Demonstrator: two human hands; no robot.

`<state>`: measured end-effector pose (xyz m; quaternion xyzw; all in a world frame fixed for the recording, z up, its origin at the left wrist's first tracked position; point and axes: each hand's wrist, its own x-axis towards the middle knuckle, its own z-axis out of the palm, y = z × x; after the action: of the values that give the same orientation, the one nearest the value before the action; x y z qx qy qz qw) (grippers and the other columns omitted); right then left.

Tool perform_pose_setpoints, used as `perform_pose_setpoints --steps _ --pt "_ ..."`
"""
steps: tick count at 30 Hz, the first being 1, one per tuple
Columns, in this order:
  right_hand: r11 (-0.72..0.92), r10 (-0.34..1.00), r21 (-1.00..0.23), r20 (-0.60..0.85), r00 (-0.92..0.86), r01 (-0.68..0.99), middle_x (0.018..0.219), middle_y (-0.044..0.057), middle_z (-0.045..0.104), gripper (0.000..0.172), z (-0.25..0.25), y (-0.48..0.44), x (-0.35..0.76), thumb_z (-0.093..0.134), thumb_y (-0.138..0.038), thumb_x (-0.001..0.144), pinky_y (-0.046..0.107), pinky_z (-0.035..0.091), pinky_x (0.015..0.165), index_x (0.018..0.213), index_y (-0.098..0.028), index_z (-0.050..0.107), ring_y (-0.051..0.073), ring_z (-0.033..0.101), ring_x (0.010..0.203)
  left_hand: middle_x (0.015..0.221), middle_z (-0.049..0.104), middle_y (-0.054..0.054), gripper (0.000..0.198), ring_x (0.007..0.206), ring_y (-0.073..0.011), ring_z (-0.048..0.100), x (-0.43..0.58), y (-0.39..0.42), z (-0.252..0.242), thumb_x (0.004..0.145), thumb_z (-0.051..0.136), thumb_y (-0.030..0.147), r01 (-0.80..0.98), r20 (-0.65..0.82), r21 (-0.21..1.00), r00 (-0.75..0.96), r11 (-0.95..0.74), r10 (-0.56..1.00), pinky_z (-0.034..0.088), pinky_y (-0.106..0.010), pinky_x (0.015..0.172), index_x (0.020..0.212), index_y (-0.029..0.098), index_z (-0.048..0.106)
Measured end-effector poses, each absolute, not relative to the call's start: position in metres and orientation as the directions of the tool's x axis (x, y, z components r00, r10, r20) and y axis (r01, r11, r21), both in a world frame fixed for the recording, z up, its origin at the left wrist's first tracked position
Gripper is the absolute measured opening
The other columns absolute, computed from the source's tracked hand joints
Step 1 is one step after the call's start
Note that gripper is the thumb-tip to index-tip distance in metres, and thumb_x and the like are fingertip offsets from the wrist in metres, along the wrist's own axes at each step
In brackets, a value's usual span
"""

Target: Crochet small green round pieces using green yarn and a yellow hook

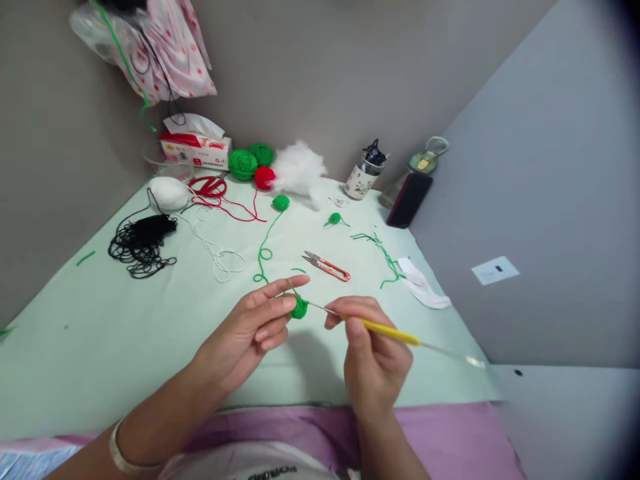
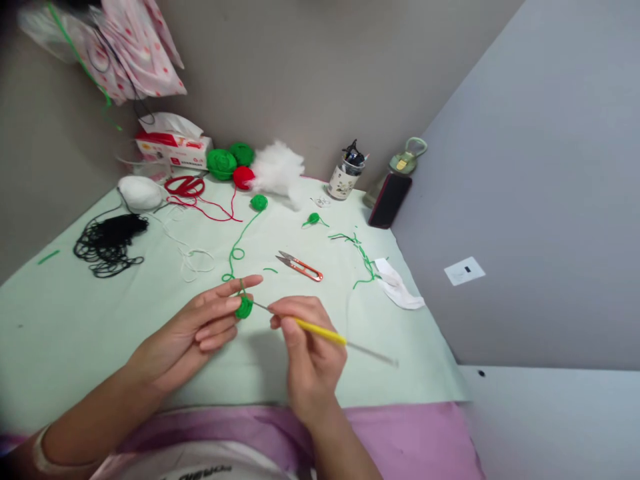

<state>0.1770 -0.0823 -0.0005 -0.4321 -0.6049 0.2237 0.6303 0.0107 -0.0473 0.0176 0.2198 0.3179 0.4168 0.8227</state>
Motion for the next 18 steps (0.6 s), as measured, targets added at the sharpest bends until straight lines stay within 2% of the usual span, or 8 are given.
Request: perform_pose_setpoints --steps 2,4,7,10,11,13,15,18 --pt "0.469 0.86 -0.882 0.467 0.207 0.043 0.089 0.003 0.074 0.023 0.004 -0.078 0.176 0.057 -0.018 0.104 0.032 0.059 0.065 0.102 -0.027 0.078 0.016 0.068 0.071 0.066 0.046 0.009 0.034 0.046 -0.0004 0.019 0.01 -0.047 0.02 0.085 0.085 0.022 -0.537 -0.322 0.656 0.436 0.53 0.84 0.027 -0.014 0.042 0.118 0.018 0.079" --pt "0.465 0.871 -0.885 0.46 0.173 0.017 0.091 0.004 0.075 0.021 0.007 -0.075 0.173 0.059 -0.02 0.103 0.029 0.059 0.064 0.1 -0.027 0.079 0.016 0.069 0.075 0.068 0.051 0.008 0.034 0.045 -0.0003 0.024 0.012 -0.049 0.022 0.083 0.087 0.025 -0.509 -0.293 0.701 0.432 0.499 0.853 0.03 -0.016 0.042 0.115 0.02 0.079" --pt "0.511 0.824 -0.829 0.548 0.145 0.227 0.093 0.005 0.078 0.023 0.008 -0.076 0.167 0.06 -0.014 0.101 0.027 0.06 0.066 0.102 -0.027 0.079 0.017 0.073 0.084 0.082 0.061 0.004 0.041 0.048 -0.0018 0.038 0.018 -0.054 0.025 0.08 0.089 0.03 -0.476 -0.273 0.767 0.367 0.431 0.889 0.04 -0.019 0.048 0.118 0.022 0.078" --pt "0.577 0.735 -0.689 0.672 0.089 0.439 0.097 0.006 0.078 0.032 0.004 -0.081 0.163 0.059 -0.007 0.098 0.028 0.063 0.069 0.113 -0.028 0.078 0.019 0.075 0.087 0.086 0.063 0.003 0.05 0.046 -0.0012 0.037 0.021 -0.058 0.024 0.077 0.092 0.031 -0.487 -0.281 0.768 0.327 0.416 0.902 0.039 -0.021 0.047 0.124 0.022 0.076" --pt "0.578 0.706 -0.625 0.706 0.063 0.524 0.102 0.007 0.077 0.035 0.003 -0.083 0.163 0.06 -0.005 0.097 0.027 0.063 0.069 0.114 -0.03 0.079 0.018 0.075 0.089 0.079 0.061 0.005 0.051 0.045 -0.0013 0.034 0.021 -0.058 0.023 0.079 0.091 0.033 -0.509 -0.293 0.742 0.34 0.437 0.893 0.037 -0.02 0.046 0.126 0.021 0.076" --pt "0.59 0.687 -0.597 0.725 0.05 0.544 0.104 0.007 0.077 0.034 0.003 -0.083 0.166 0.063 -0.006 0.095 0.027 0.062 0.07 0.109 -0.03 0.081 0.019 0.075 0.09 0.06 0.046 0.009 0.048 0.045 -0.0028 0.027 0.019 -0.057 0.021 0.08 0.09 0.034 -0.539 -0.344 0.655 0.412 0.53 0.844 0.033 -0.018 0.045 0.123 0.017 0.077" --pt "0.568 0.739 -0.7 0.665 0.105 0.433 0.095 0.006 0.077 0.027 0.006 -0.082 0.171 0.062 -0.011 0.098 0.026 0.061 0.068 0.105 -0.028 0.081 0.017 0.074 0.081 0.056 0.036 0.012 0.045 0.048 -0.0031 0.023 0.016 -0.055 0.022 0.077 0.091 0.029 -0.568 -0.38 0.582 0.443 0.582 0.812 0.031 -0.015 0.045 0.118 0.014 0.08" --pt "0.419 0.865 -0.904 0.425 0.267 0.082 0.086 0.002 0.074 0.017 0.011 -0.077 0.176 0.064 -0.026 0.101 0.023 0.058 0.062 0.096 -0.028 0.081 0.012 0.067 0.067 0.061 0.039 0.011 0.037 0.048 -0.0018 0.023 0.012 -0.053 0.025 0.076 0.091 0.024 -0.594 -0.37 0.583 0.414 0.554 0.832 0.033 -0.014 0.045 0.111 0.014 0.082"
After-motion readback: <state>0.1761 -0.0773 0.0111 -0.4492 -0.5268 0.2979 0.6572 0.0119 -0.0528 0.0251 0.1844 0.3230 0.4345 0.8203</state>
